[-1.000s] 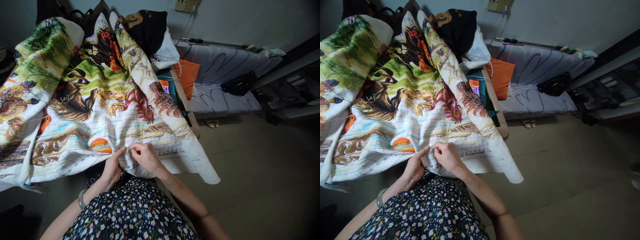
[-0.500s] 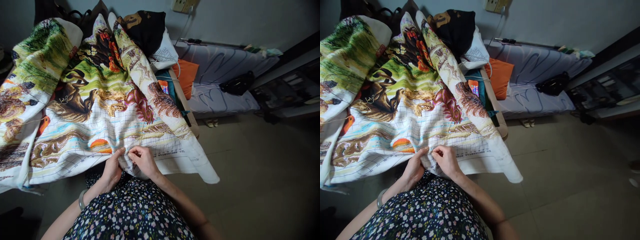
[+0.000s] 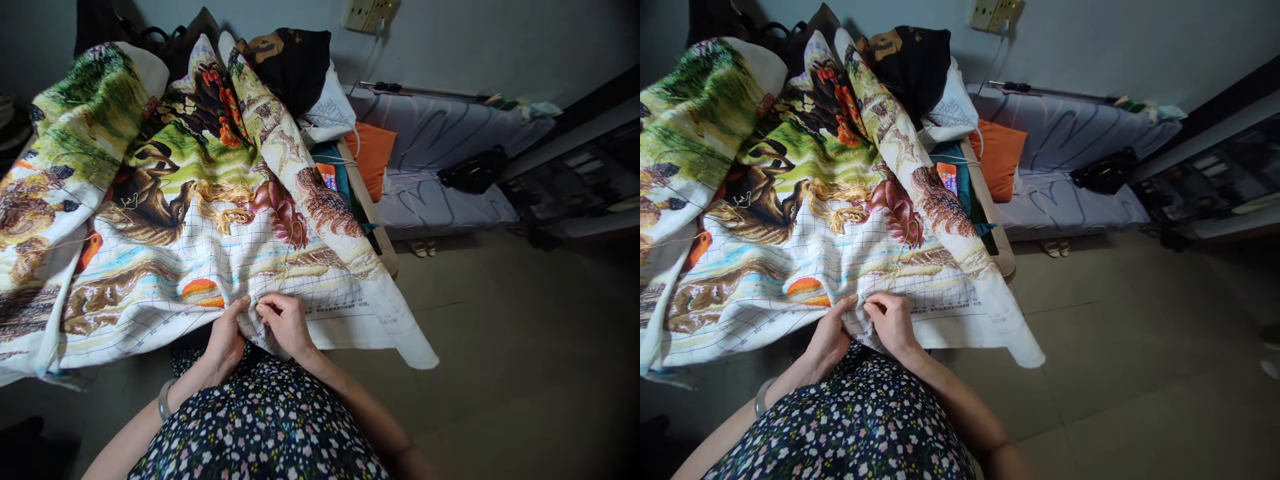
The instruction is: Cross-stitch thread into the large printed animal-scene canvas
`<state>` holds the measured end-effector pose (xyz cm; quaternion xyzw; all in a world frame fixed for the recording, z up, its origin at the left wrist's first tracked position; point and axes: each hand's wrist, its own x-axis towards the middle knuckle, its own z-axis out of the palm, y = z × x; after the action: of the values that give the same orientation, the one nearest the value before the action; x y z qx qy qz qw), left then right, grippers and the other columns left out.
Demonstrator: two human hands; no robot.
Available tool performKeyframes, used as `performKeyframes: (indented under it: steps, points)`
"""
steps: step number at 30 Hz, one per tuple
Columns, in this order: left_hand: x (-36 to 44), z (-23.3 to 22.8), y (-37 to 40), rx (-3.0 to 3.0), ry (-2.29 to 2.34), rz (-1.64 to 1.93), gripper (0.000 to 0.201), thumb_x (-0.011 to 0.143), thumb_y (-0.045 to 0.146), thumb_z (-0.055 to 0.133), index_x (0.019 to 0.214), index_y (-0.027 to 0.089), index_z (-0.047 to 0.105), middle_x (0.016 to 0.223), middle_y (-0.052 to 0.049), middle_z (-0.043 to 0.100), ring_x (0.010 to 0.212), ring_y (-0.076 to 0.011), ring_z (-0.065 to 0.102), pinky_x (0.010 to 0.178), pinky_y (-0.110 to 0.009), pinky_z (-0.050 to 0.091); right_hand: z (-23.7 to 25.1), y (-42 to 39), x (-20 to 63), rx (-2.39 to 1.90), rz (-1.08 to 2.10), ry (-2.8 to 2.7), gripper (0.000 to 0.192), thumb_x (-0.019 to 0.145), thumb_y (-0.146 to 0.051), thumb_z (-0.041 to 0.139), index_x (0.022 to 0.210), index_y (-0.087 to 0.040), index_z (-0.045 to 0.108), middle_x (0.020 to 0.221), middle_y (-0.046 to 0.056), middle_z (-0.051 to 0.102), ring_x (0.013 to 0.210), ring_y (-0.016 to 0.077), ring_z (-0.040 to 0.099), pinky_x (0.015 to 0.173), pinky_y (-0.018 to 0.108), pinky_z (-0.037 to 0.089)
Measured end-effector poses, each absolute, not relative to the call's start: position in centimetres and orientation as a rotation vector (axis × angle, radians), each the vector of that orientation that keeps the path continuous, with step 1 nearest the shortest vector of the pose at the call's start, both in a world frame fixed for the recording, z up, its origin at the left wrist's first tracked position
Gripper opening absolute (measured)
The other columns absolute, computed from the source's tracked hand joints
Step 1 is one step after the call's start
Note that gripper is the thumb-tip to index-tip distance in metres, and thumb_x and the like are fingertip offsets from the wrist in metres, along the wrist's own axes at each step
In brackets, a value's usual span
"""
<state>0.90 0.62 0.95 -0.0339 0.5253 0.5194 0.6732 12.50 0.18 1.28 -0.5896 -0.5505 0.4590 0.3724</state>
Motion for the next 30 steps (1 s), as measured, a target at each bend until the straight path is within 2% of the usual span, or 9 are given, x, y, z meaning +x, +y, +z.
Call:
performKeyframes:
  steps: [15,24,30]
  points:
    - [0.82,0.60,0.48,-0.101,1.151,1.164,0.017,0.057,0.014,0.078,0.072,0.012,0.069,0.071,0.000,0.070,0.066,-0.0104,0.061,0.072,-0.022,0.048,1.11,0.30,12.46,-1.486,1.176,-1.398,0.013,0.081,-0.019,0.060,0.072,-0.017,0.068,0.059,0.000,0.062,0.052,0.0121,0.057,0.052,0.021,0.046]
    - [0.87,0.88,0.29,-0.097,1.141,1.184,0.020,0.055,0.016,0.080,0.071,0.012,0.068,0.067,0.001,0.069,0.063,-0.0108,0.060,0.070,-0.023,0.049,1.26,0.20,12.14,-1.481,1.405,-1.116,0.009,0.076,-0.023,0.063,0.072,-0.015,0.066,0.059,-0.001,0.063,0.046,0.0100,0.057,0.044,0.019,0.046]
    - [0.96,0.59,0.12,-0.054,1.129,1.223,0.023,0.059,0.015,0.081,0.080,0.015,0.071,0.080,-0.001,0.073,0.075,-0.0143,0.065,0.079,-0.026,0.050,1.48,0.32,11.76,-1.482,1.430,-1.005,0.014,0.073,-0.024,0.066,0.081,-0.017,0.058,0.058,-0.004,0.062,0.042,0.0094,0.056,0.042,0.019,0.045]
